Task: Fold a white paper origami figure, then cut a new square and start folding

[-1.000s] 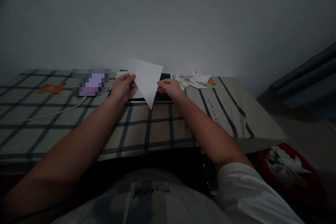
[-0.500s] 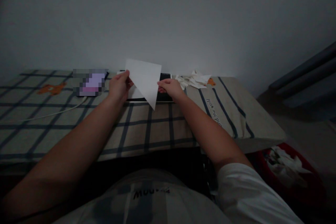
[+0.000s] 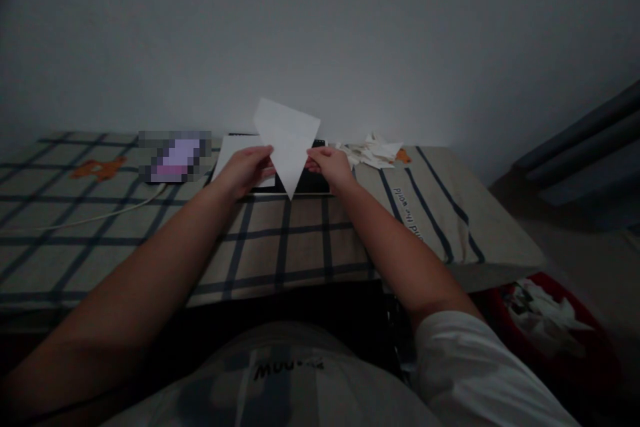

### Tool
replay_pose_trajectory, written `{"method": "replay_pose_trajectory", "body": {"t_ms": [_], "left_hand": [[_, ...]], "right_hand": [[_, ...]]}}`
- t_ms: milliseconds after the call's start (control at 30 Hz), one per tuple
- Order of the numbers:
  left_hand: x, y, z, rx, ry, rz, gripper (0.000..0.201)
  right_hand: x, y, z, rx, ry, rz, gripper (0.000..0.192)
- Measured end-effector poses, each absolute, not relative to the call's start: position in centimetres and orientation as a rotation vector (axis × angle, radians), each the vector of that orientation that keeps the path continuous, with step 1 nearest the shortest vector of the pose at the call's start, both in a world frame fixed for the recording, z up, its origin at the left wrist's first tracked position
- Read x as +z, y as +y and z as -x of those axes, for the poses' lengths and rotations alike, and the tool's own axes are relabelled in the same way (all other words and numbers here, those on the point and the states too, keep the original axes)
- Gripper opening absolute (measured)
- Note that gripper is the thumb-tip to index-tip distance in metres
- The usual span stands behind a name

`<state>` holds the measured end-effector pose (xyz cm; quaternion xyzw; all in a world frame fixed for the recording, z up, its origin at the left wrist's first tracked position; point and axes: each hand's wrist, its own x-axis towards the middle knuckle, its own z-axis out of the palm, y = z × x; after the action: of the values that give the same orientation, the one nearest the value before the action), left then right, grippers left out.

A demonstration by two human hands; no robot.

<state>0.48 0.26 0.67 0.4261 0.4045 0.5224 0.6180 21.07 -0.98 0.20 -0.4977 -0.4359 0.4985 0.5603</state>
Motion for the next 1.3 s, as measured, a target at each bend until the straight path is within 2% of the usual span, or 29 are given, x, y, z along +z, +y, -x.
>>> {"method": "replay_pose_trajectory", "body": {"t_ms": [167,333,467,567,633,867,1033,1167,1300], "left_hand": [[0.2,0.1,-0.8,1.269,1.031,-1.074,0.026],[0.6,-0.1,-0.7,1.366,1.084,-1.068,0.023],[0.8,-0.6,-0.9,1.214,0.978,-1.054,0.018],[0.5,-0.7,-1.1,1.108,1.008,-1.076,0.026],[0.3,-0.7,-1.1,1.124,1.047,-1.107,0.032],[0.4,-0.4,-0.7,1.247,1.081,-1.186,0.032],[0.4,-0.4,-0.8,1.288,1.078,-1.182,0.032],[0.7,-0.8,-1.1,1.13,1.016,-1.138,0.021],[1.0,-1.5,-1.5,1.011,1.077,-1.221,0.029]], "right_hand": [[0.3,-1.2,-20.8,1.198,-1.038,1.175,0.016],[0.1,-1.0,-20.7,1.184,-1.039,1.162,0.015],[0.0,-0.9,-20.8,1.143,-1.019,1.135,0.019],[0.1,-0.9,-20.9,1.139,-0.992,1.129,0.018],[0.1,-1.0,-20.8,1.149,-0.982,1.11,0.017],[0.0,-1.4,-20.8,1.303,-1.043,1.09,0.005],[0.2,-1.7,-20.3,1.4,-1.049,1.112,0.018],[0.3,-1.5,-20.2,1.357,-1.009,1.096,0.021],[0.1,-1.2,-20.3,1.299,-0.995,1.066,0.019]]}}
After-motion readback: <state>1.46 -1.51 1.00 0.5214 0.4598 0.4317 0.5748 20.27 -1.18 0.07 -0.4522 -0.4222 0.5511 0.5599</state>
